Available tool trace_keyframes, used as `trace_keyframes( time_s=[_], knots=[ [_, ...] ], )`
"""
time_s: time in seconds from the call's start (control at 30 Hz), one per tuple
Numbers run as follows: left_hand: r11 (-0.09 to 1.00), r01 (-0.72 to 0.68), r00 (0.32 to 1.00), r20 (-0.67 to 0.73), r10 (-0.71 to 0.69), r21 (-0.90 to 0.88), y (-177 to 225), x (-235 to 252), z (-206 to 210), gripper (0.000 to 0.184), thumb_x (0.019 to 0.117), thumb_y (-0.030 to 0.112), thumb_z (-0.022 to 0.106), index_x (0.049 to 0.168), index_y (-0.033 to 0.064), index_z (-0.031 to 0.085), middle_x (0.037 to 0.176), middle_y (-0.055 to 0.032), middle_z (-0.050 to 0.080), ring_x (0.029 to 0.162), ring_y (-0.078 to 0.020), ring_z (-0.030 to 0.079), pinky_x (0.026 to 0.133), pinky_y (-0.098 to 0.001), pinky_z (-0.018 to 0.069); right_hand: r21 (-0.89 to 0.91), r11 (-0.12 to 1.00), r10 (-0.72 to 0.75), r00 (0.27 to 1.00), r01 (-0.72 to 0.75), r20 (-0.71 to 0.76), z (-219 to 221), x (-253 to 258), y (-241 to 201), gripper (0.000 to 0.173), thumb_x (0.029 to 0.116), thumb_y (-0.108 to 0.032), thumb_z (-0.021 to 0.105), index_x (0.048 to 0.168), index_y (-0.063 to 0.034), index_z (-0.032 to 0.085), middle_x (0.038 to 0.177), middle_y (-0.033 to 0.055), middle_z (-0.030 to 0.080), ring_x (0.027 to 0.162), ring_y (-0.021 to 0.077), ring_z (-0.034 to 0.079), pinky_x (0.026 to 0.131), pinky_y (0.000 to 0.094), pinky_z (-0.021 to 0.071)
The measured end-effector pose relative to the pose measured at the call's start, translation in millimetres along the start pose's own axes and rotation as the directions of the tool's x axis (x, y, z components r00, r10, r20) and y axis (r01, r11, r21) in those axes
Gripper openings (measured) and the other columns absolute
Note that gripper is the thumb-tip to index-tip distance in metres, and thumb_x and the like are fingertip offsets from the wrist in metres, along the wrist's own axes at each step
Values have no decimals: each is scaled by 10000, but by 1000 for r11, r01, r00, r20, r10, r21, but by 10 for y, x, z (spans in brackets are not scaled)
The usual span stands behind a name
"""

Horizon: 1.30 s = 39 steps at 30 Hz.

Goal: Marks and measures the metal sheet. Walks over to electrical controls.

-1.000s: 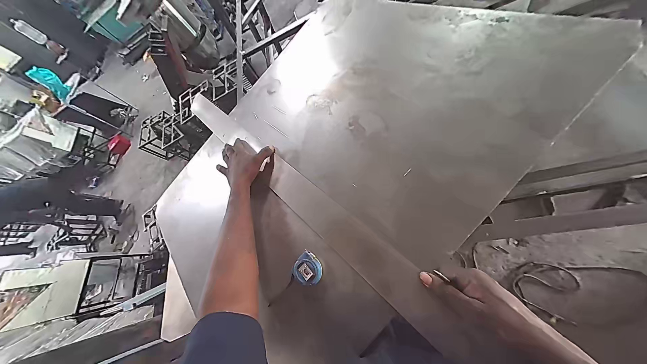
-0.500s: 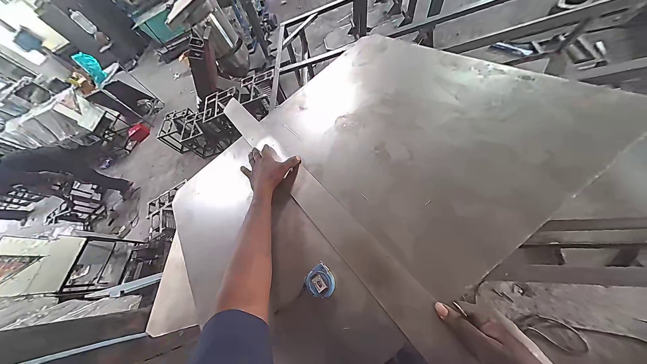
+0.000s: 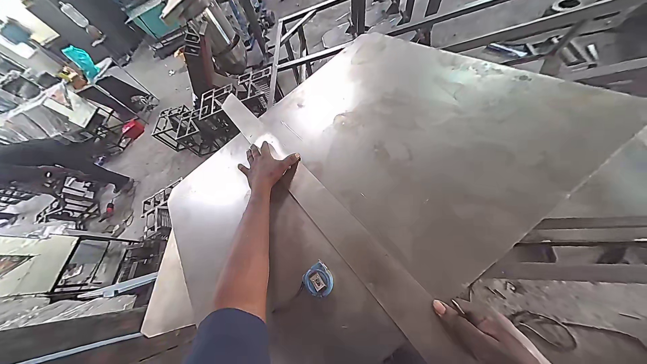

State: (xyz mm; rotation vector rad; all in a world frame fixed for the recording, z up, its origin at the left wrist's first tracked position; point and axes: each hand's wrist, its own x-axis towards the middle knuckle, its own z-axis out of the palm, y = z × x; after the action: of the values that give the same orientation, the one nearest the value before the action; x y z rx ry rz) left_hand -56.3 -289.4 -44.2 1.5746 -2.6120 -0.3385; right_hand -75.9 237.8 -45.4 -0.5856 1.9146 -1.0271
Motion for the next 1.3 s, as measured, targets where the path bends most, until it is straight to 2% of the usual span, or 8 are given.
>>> trace_keyframes(
  time_s=[0.27, 0.5, 0.87, 0.97, 1.07, 1.13, 1.23, 1.3],
  knots=[
    [1000, 0, 1000, 21, 0, -9, 19, -15, -40, 1261, 632, 993, 538, 1610, 219, 343, 1691, -145, 248, 1580, -357, 154, 1183, -772, 69, -20, 1000, 4, 1000, -5, -28, 9, -7, -69, 336, 1016, -344, 537, 751, -156, 624, 570, -67, 518, 499, 42, 494, 475, 283, 407],
    [1000, -11, 995, 103, 9, 14, 8, 98, -86, 1248, 638, 974, 573, 1595, 203, 361, 1683, -197, 236, 1565, -419, 161, 1128, -826, 112, -32, 999, 13, 1000, -14, -26, 12, 46, 46, 390, 985, -508, 517, 735, -225, 616, 566, -96, 511, 488, 34, 488, 455, 277, 395],
    [966, -134, 946, 320, 58, 222, 85, 379, -385, 1135, 614, 926, 664, 1436, 152, 547, 1387, -295, 572, 1314, -519, 513, 979, -814, 374, -84, 996, -10, 1000, 9, -12, -2, 88, 80, 432, 969, -554, 482, 678, -245, 562, 535, -95, 468, 468, 53, 463, 440, 303, 365],
    [952, -143, 938, 343, 43, 272, 182, 352, -442, 1146, 631, 922, 662, 1436, 115, 543, 1426, -300, 538, 1347, -526, 478, 977, -815, 370, -100, 995, -15, 1000, 14, -4, -11, 86, 104, 444, 968, -569, 476, 675, -247, 564, 536, -97, 471, 468, 52, 469, 436, 306, 368],
    [948, -178, 934, 350, 77, 265, 151, 466, -375, 1187, 609, 928, 667, 1425, 74, 540, 1420, -294, 544, 1327, -513, 503, 969, -814, 378, -315, 949, 51, 998, -34, 46, -194, 31, 11, 467, 955, -634, 499, 807, -210, 628, 618, -24, 541, 545, 148, 541, 494, 412, 434],
    [955, -187, 933, 346, 99, 230, 103, 560, -326, 1192, 590, 903, 709, 1411, 54, 545, 1345, -290, 597, 1265, -496, 560, 952, -807, 402, -549, 836, 52, 996, -4, 72, -497, -75, -319, 472, 983, -604, 530, 1111, -173, 674, 832, 68, 680, 737, 274, 676, 632, 571, 536],
    [958, -191, 926, 362, 103, 216, 126, 533, -321, 1193, 598, 885, 727, 1407, 29, 539, 1318, -302, 608, 1256, -503, 564, 955, -795, 409, -690, 686, -296, 955, 229, 22, -893, -84, -821, 537, 1059, -516, 347, 1302, -125, 623, 1026, 109, 684, 891, 287, 686, 717, 573, 552],
    [955, -201, 924, 365, 111, 218, 130, 528, -336, 1198, 601, 894, 716, 1413, 31, 536, 1340, -306, 594, 1262, -505, 561, 950, -784, 426, -759, 536, -517, 854, 370, 52, -995, 224, -1248, 490, 1057, -456, 300, 1309, -221, 648, 966, -16, 688, 795, 165, 676, 630, 469, 565]
  ],
)
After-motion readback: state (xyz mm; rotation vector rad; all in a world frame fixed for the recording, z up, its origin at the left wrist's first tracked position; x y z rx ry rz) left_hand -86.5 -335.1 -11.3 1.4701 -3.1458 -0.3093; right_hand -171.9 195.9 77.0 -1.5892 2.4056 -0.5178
